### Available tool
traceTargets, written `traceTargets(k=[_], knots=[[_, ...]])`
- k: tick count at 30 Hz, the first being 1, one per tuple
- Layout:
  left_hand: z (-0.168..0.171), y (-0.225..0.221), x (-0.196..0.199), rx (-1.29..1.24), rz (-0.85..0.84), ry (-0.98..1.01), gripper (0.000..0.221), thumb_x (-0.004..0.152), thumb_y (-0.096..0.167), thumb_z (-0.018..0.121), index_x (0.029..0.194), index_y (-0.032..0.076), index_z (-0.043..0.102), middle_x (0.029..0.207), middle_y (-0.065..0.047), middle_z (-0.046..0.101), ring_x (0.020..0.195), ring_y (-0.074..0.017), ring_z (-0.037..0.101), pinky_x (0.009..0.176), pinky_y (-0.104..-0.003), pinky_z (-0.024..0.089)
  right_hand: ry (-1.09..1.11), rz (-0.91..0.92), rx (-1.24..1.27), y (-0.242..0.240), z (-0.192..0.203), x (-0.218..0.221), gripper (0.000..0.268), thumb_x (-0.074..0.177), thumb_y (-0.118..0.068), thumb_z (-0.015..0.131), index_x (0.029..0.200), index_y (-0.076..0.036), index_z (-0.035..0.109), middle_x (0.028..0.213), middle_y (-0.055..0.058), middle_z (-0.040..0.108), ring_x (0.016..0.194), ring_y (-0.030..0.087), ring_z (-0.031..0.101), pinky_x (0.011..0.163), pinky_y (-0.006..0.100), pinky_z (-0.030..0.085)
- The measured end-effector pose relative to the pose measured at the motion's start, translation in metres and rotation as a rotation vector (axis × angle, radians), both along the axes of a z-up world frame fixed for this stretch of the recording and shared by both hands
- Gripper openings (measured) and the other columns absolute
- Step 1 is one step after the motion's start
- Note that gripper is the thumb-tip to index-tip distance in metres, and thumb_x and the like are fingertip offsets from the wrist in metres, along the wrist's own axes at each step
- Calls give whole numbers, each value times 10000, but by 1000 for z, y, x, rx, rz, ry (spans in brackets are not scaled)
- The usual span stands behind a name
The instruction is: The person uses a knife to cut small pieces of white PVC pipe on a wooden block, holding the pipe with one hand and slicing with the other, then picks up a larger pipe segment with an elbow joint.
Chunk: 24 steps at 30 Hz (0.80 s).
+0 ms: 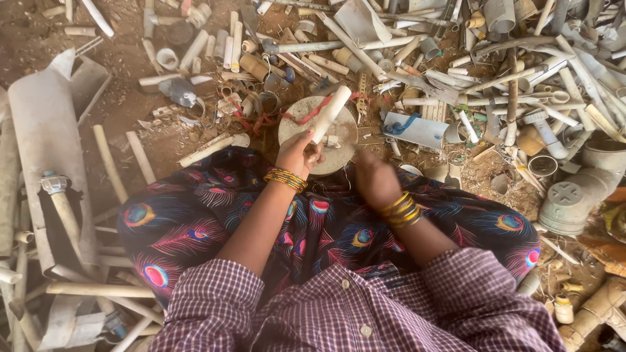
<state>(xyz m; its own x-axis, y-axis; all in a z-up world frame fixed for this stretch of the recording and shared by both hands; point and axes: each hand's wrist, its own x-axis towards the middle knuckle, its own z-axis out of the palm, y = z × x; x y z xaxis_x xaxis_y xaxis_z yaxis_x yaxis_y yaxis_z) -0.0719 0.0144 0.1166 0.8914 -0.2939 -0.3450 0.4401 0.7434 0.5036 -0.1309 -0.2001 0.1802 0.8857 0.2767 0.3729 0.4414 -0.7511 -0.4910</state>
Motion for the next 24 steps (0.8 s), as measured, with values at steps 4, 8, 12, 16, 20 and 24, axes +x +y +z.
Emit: traceTargets(k=[4,8,12,16,20,24], knots=[[-6,-1,1,49,-8,-21,338,980,222,674,1147,-68,626,782,-93,635,551,-125,494,650,-364,541,72,-94,-78,1,3,0,296,1001,-59,556,1284,-4,622,866,227,687,659,356,670,558,433,539],[-9,-4,2,88,-53,-95,383,972,222,672,1230,-59,643,786,-88,644,534,-111,489,639,-339,547,-4,-14,-49,0,6,3,347,1011,-50,524,1348,-10,595,891,213,670,688,341,660,605,414,548],[-12,-6,3,159,-23,-136,399,993,208,675,1273,-76,650,777,-81,646,546,-103,500,604,-293,523,-34,-31,-102,-1,2,6,288,1005,-89,560,1278,-56,646,836,191,682,584,334,624,509,419,504],[-12,-13,3,320,-56,-246,412,1002,204,648,1332,-41,639,773,-52,666,576,-81,550,560,-229,476,207,-227,-56,-10,-10,11,281,1050,-119,557,1304,-34,642,693,179,643,543,316,615,505,432,482],[-9,-15,4,457,-20,-352,434,1003,178,667,1371,-48,626,811,-35,679,648,-64,595,581,-211,482,11,-117,-262,-13,-18,16,203,1036,-113,567,1210,-64,659,751,166,654,527,307,601,467,418,479],[-4,-17,0,548,-19,-411,442,990,138,677,1376,-68,616,880,-86,728,698,-83,641,637,-235,546,75,-271,-46,-12,-15,11,204,1090,-117,577,1261,-40,658,776,171,655,667,338,639,565,427,501]])
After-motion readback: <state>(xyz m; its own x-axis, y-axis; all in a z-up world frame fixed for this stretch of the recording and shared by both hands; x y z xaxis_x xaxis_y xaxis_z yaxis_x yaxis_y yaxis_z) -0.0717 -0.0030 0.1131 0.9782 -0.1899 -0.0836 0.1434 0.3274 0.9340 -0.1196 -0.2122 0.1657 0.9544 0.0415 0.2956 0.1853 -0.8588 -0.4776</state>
